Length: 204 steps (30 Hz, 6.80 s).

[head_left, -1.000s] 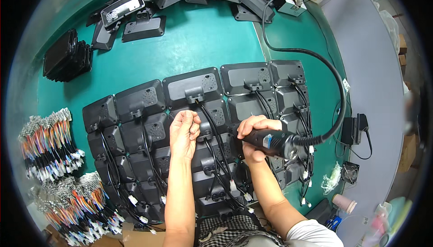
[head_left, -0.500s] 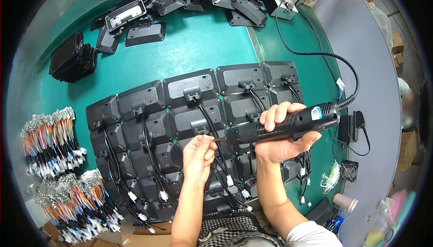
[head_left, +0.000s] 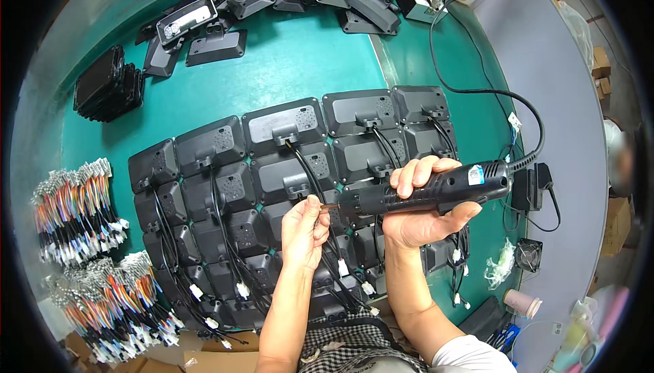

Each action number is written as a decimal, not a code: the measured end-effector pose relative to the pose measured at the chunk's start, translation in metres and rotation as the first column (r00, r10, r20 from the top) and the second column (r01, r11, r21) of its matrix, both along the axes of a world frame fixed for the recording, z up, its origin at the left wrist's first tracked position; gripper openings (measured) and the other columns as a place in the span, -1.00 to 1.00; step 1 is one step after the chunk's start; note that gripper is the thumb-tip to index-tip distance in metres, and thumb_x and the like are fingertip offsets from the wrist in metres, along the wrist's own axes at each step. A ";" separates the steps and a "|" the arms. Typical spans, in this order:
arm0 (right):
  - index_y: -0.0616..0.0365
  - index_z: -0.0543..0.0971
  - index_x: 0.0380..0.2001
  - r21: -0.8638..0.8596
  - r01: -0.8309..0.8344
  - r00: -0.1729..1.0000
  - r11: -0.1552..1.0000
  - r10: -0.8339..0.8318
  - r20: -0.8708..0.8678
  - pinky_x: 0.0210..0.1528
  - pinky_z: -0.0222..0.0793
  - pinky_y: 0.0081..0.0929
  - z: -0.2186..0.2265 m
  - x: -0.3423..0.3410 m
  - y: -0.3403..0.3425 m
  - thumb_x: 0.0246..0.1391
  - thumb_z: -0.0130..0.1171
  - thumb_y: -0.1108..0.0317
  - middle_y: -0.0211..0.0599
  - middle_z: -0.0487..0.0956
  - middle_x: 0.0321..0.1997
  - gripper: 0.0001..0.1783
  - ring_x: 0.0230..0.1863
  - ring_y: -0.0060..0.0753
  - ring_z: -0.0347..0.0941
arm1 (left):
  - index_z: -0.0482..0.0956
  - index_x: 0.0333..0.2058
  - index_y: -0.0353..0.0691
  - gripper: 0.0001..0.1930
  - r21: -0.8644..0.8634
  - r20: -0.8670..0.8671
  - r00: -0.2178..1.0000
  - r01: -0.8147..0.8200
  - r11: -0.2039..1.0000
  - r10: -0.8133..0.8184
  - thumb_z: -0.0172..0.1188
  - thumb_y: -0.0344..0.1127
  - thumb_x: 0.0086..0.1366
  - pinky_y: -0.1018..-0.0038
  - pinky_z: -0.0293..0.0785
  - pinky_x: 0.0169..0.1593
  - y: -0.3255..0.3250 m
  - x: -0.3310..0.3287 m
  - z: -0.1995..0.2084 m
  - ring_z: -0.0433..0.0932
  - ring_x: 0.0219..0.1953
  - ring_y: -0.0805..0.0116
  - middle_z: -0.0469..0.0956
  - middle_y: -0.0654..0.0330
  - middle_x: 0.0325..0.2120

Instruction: The person fastens screws into electronic panels using an electric screwdriver.

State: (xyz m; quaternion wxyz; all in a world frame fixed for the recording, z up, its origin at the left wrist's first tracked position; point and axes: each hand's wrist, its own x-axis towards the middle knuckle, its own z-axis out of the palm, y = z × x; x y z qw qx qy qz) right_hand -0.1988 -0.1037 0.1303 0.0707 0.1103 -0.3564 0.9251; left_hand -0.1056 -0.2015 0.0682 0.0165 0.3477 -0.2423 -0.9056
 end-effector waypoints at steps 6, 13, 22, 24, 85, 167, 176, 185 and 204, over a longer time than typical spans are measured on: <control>0.15 0.33 -0.33 -0.005 -0.003 1.000 1.000 0.003 0.007 -0.52 0.24 -0.55 0.001 0.001 0.003 -0.18 -0.02 -0.33 -0.34 0.34 -0.52 -0.31 -0.61 -0.49 0.27 | 0.38 -0.54 -0.26 -0.73 -0.010 -0.003 1.000 -0.008 1.000 0.008 0.06 -0.16 0.16 0.81 0.00 -0.77 0.003 -0.002 -0.001 0.17 -0.79 0.68 0.36 0.25 -0.71; 0.16 0.33 -0.33 -0.006 -0.022 1.000 1.000 0.022 -0.011 -0.55 0.22 -0.55 -0.002 0.003 0.004 -0.18 -0.01 -0.32 -0.32 0.33 -0.53 -0.31 -0.62 -0.49 0.25 | 0.42 -0.51 -0.31 -0.75 0.008 -0.002 0.999 0.037 0.999 -0.037 0.09 -0.20 0.15 0.81 0.00 -0.78 0.003 -0.002 0.001 0.18 -0.79 0.70 0.37 0.26 -0.71; 0.17 0.33 -0.32 -0.024 -0.030 0.999 0.999 0.029 -0.032 -0.55 0.21 -0.57 0.002 0.000 0.008 -0.20 0.00 -0.33 -0.32 0.33 -0.53 -0.29 -0.63 -0.49 0.25 | 0.40 -0.53 -0.27 -0.73 0.019 -0.003 0.999 0.041 0.999 -0.041 0.07 -0.17 0.16 0.81 -0.01 -0.77 0.003 -0.002 -0.001 0.15 -0.79 0.70 0.37 0.25 -0.70; 0.17 0.33 -0.32 -0.016 -0.025 0.999 1.000 0.024 -0.022 -0.55 0.21 -0.57 0.001 0.000 0.009 -0.20 0.00 -0.33 -0.32 0.33 -0.53 -0.29 -0.63 -0.49 0.25 | 0.39 -0.53 -0.27 -0.73 0.028 -0.002 0.999 0.046 0.999 -0.046 0.08 -0.16 0.15 0.81 -0.02 -0.78 0.003 -0.003 -0.002 0.15 -0.79 0.69 0.37 0.25 -0.70; 0.15 0.35 -0.35 0.054 0.118 0.993 0.992 -0.118 -0.009 -0.53 0.21 -0.56 0.012 0.041 -0.002 -0.17 -0.02 -0.32 -0.35 0.32 -0.54 -0.33 -0.62 -0.49 0.25 | 0.45 -0.39 -0.36 -0.87 0.032 -0.186 0.977 0.108 0.994 -0.100 0.11 -0.41 0.12 0.81 0.02 -0.68 -0.022 0.040 -0.001 0.20 -0.70 0.70 0.44 0.20 -0.60; 0.20 0.33 -0.32 -0.035 -0.020 0.999 0.999 0.019 -0.029 -0.57 0.20 -0.56 0.010 0.108 0.059 -0.19 0.01 -0.31 -0.34 0.31 -0.54 -0.29 -0.65 -0.50 0.24 | 0.39 -0.55 -0.27 -0.72 -0.061 -0.068 0.960 0.268 0.962 -0.271 0.11 -0.15 0.13 0.79 0.00 -0.72 0.038 0.107 0.003 0.15 -0.77 0.70 0.32 0.33 -0.73; 0.22 0.32 -0.32 -0.047 -0.031 0.999 0.998 0.029 -0.043 -0.56 0.20 -0.56 0.007 0.109 0.060 -0.18 0.01 -0.30 -0.31 0.32 -0.52 -0.29 -0.64 -0.49 0.24 | 0.37 -0.58 -0.24 -0.66 -0.084 -0.098 0.951 0.285 0.955 -0.293 0.04 -0.06 0.16 0.77 -0.01 -0.71 0.045 0.109 0.002 0.14 -0.77 0.70 0.29 0.37 -0.77; 0.21 0.33 -0.32 -0.060 -0.011 1.000 0.998 0.010 -0.011 -0.55 0.20 -0.55 0.008 0.110 0.062 -0.18 0.01 -0.30 -0.32 0.33 -0.51 -0.29 -0.62 -0.49 0.25 | 0.37 -0.59 -0.24 -0.66 -0.060 -0.115 0.955 0.268 0.962 -0.273 0.03 -0.08 0.18 0.78 0.00 -0.72 0.042 0.110 -0.002 0.14 -0.78 0.70 0.30 0.37 -0.77; 0.21 0.33 -0.29 -0.098 -0.076 0.997 0.992 0.074 -0.026 -0.56 0.21 -0.55 0.005 0.114 0.068 -0.16 0.01 -0.28 -0.34 0.31 -0.52 -0.31 -0.62 -0.51 0.24 | 0.39 -0.64 -0.24 -0.64 -0.011 -0.086 0.944 0.317 0.948 -0.317 0.12 -0.05 0.10 0.77 -0.01 -0.76 0.043 0.117 -0.003 0.17 -0.80 0.69 0.31 0.37 -0.78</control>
